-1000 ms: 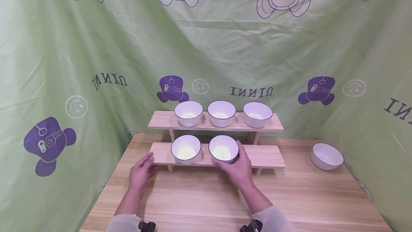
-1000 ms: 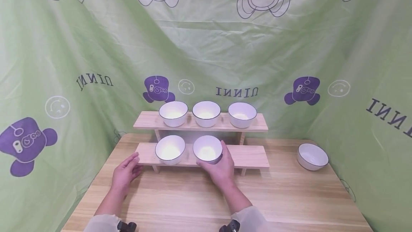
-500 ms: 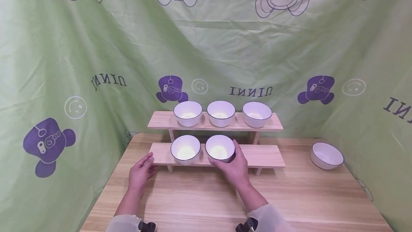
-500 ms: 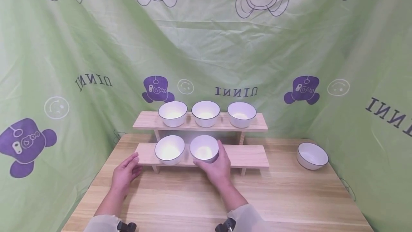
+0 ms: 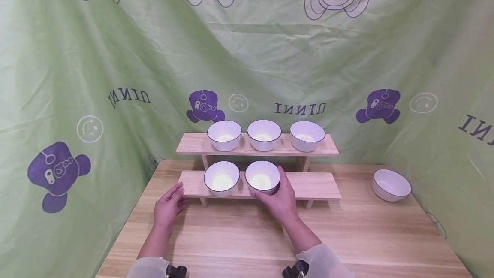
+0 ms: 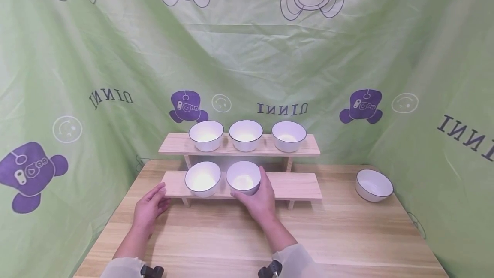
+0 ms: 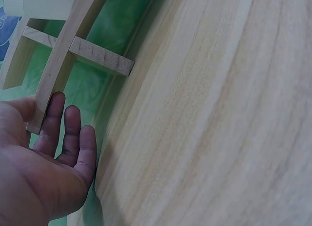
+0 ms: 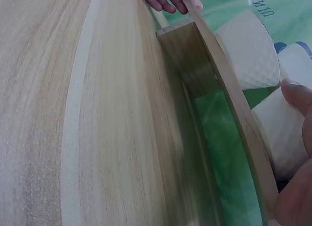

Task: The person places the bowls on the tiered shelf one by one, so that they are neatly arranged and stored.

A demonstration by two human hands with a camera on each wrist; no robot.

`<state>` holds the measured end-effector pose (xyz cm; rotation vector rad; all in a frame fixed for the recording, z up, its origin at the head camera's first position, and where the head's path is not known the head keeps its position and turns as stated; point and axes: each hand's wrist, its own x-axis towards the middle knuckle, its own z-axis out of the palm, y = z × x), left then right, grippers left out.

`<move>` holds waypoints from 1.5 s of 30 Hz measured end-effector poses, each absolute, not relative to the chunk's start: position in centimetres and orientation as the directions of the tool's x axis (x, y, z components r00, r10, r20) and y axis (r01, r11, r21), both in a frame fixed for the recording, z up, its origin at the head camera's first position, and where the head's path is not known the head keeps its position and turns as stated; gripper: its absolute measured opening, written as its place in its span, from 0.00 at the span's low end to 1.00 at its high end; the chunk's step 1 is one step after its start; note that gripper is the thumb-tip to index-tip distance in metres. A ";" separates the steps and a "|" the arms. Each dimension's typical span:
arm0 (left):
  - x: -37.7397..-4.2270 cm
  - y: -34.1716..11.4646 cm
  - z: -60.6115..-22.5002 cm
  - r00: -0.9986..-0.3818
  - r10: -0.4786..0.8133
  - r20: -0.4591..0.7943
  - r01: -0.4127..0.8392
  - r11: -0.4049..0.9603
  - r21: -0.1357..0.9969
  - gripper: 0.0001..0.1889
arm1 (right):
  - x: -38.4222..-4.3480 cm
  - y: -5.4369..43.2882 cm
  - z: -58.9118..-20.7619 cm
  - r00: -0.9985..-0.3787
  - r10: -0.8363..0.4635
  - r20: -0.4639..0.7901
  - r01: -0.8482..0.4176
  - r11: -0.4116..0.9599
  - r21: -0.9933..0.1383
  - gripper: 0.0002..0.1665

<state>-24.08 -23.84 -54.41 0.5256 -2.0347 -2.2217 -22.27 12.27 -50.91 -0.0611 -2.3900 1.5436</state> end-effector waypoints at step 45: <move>-23.8 -23.8 -54.2 -0.942 -0.282 -0.182 -0.158 -0.107 0.982 0.30 | -20.0 17.3 -50.3 -0.938 0.255 0.235 -0.119 0.399 -0.909 0.72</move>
